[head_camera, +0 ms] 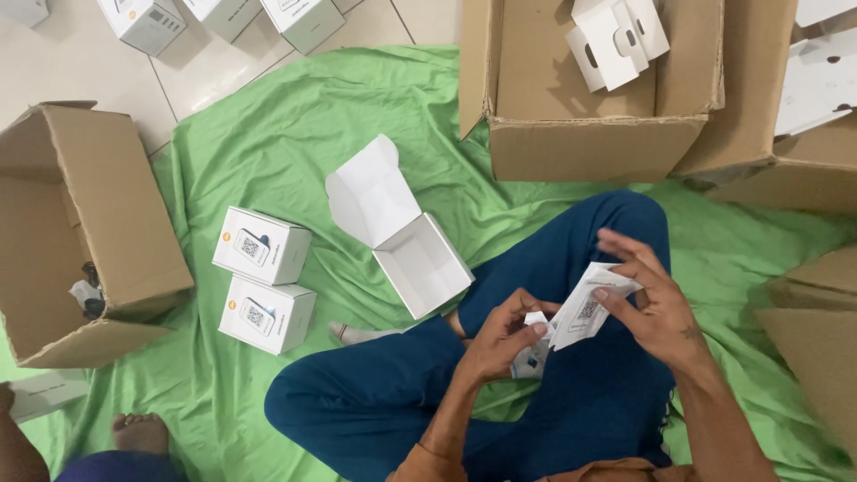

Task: The person unpacks small electronic device boxes from cardboard containers and organizes them into structured groups.

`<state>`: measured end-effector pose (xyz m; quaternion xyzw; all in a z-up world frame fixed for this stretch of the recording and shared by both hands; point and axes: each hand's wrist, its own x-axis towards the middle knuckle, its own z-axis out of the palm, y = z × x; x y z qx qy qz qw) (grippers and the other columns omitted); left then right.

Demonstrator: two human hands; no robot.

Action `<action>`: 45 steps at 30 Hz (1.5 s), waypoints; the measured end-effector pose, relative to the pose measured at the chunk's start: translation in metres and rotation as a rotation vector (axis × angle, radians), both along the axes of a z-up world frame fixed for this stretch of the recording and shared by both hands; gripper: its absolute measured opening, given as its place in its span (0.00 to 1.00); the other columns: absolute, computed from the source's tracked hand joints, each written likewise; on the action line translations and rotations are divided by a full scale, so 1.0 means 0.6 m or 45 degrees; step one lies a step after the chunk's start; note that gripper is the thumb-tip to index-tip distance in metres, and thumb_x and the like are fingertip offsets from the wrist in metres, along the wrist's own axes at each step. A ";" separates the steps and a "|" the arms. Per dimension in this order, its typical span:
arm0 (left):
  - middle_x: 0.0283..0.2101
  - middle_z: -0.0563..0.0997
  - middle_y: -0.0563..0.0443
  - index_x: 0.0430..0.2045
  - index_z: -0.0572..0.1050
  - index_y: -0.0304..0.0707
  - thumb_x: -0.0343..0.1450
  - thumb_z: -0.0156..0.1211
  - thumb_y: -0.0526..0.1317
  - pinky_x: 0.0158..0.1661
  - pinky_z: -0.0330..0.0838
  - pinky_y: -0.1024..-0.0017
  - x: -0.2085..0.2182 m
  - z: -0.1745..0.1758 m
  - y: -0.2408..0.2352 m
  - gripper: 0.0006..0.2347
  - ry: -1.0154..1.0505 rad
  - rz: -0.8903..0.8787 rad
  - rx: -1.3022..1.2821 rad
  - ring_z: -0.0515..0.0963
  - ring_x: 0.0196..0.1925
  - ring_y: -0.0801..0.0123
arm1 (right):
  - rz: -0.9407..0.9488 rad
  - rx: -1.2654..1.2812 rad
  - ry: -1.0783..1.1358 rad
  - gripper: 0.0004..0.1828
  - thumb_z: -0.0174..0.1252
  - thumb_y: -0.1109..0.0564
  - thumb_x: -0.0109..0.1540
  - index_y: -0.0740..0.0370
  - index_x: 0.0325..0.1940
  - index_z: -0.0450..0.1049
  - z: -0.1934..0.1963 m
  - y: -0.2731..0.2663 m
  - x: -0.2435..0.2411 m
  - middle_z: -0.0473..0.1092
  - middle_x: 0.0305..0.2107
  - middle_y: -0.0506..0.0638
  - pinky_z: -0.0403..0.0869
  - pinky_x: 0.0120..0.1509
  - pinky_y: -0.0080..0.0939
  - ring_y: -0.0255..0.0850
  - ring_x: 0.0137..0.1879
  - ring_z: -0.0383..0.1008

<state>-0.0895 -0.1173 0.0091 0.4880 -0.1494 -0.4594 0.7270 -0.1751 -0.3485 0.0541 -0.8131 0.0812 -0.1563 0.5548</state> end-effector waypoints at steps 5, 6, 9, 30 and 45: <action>0.62 0.75 0.37 0.44 0.70 0.35 0.78 0.59 0.36 0.60 0.71 0.68 0.002 0.022 -0.027 0.06 0.080 0.053 -0.185 0.76 0.60 0.67 | -0.392 0.609 0.187 0.33 0.64 0.65 0.60 0.60 0.67 0.59 0.020 0.009 -0.010 0.73 0.41 0.52 0.78 0.45 0.34 0.37 0.45 0.77; 0.62 0.75 0.37 0.44 0.70 0.35 0.78 0.59 0.36 0.60 0.71 0.68 0.021 0.050 -0.039 0.06 0.078 0.026 -0.196 0.76 0.60 0.67 | -0.417 0.600 0.176 0.33 0.64 0.65 0.60 0.60 0.67 0.59 0.032 0.002 -0.015 0.73 0.41 0.52 0.78 0.45 0.34 0.37 0.45 0.77; 0.69 0.69 0.45 0.38 0.72 0.36 0.74 0.64 0.37 0.64 0.71 0.69 0.054 0.111 -0.095 0.06 -0.102 0.034 -0.431 0.74 0.67 0.70 | -0.725 0.515 0.234 0.36 0.63 0.66 0.60 0.60 0.68 0.56 0.039 -0.028 -0.044 0.73 0.40 0.53 0.79 0.44 0.35 0.37 0.44 0.79; 0.52 0.78 0.35 0.65 0.64 0.36 0.61 0.77 0.43 0.41 0.79 0.62 -0.273 0.145 -0.573 0.37 -1.146 -0.611 -0.071 0.81 0.42 0.54 | -1.641 0.991 -0.425 0.37 0.69 0.64 0.57 0.72 0.67 0.61 -0.040 -0.270 -0.471 0.71 0.55 0.58 0.77 0.63 0.43 0.45 0.60 0.75; 0.51 0.78 0.43 0.49 0.71 0.31 0.80 0.52 0.43 0.39 0.70 0.73 0.160 -0.114 0.233 0.12 -0.363 1.480 0.663 0.75 0.40 0.68 | -0.812 -0.329 0.006 0.23 0.63 0.61 0.69 0.65 0.67 0.67 0.029 -0.029 -0.061 0.64 0.64 0.59 0.74 0.64 0.45 0.52 0.67 0.68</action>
